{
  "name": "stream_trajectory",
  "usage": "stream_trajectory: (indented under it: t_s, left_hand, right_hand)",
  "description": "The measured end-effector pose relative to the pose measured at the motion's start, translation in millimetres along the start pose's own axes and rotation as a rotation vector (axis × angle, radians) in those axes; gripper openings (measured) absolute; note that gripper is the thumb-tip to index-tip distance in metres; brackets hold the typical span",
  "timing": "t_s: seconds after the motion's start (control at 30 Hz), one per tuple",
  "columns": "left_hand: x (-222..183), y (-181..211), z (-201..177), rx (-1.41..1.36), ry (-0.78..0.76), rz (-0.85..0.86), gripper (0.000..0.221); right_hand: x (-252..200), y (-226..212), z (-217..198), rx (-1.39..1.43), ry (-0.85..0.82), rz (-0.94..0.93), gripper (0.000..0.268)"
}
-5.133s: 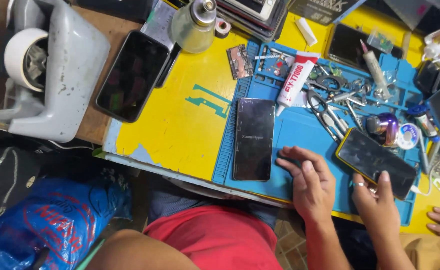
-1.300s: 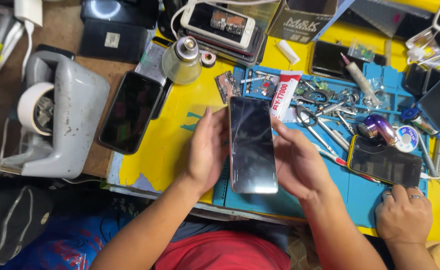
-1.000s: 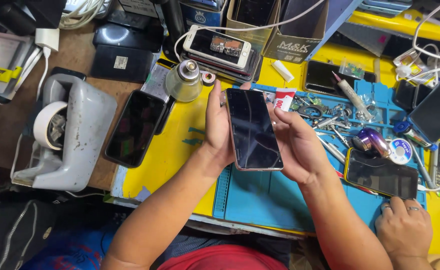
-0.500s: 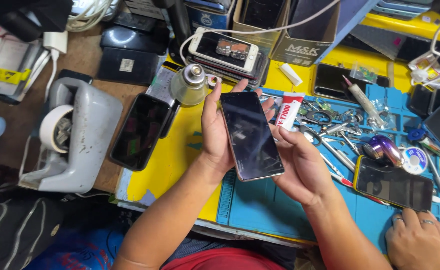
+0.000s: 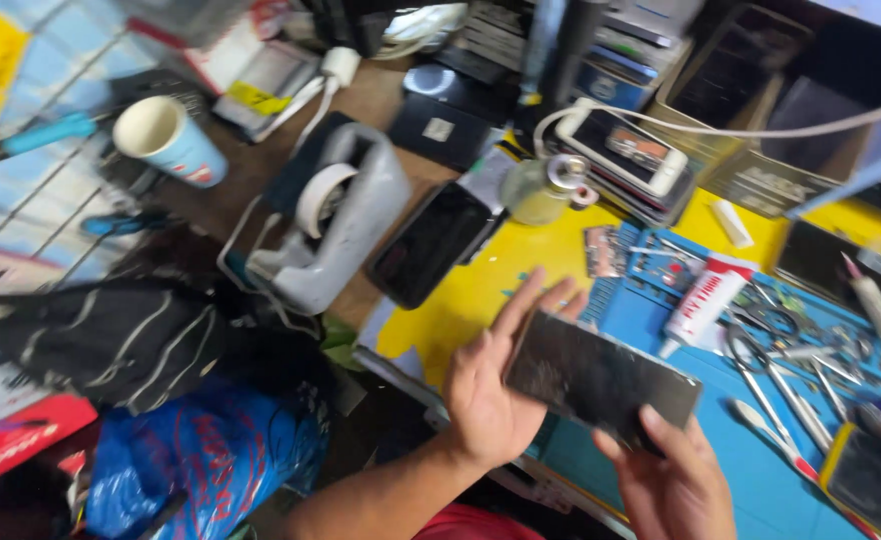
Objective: Testing and diagnosing a smartphone by interacting with the touchscreen and using a SIM ejector tool to access the SIM tray.
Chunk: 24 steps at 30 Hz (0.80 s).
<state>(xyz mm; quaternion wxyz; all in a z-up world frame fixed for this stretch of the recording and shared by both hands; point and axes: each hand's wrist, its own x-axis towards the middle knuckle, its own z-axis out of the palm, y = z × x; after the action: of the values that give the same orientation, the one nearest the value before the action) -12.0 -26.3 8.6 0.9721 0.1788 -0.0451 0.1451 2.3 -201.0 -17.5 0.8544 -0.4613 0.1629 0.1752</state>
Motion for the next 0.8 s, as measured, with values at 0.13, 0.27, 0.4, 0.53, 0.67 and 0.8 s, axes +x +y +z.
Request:
stream_trajectory:
  t_s: [0.13, 0.27, 0.4, 0.53, 0.67, 0.8]
  left_hand:
    - [-37, 53, -32, 0.001, -0.044, -0.190, 0.073]
    - [-57, 103, -54, 0.434, -0.013, -0.759, 0.062]
    - [-72, 135, -39, 0.686, -0.137, -0.895, 0.059]
    - [-94, 148, -52, 0.958, 0.028, -0.843, 0.045]
    - [-123, 153, -92, 0.818, 0.383, -0.533, 0.046]
    - [-152, 161, -111, 0.678, 0.536, -0.257, 0.037]
  right_hand:
    - [-3, 7, -38, -0.190, -0.075, 0.110, 0.038]
    - [-7, 5, -10, -0.476, -0.317, 0.388, 0.053]
    - [-18, 14, 62, -0.824, -0.474, 0.498, 0.043]
    - [-19, 45, 100, -0.913, -0.608, 0.382, 0.029]
    - [-21, 55, 147, -0.883, -0.589, 0.296, 0.040]
    - [-17, 88, 199, -1.034, -0.619, -0.300, 0.041]
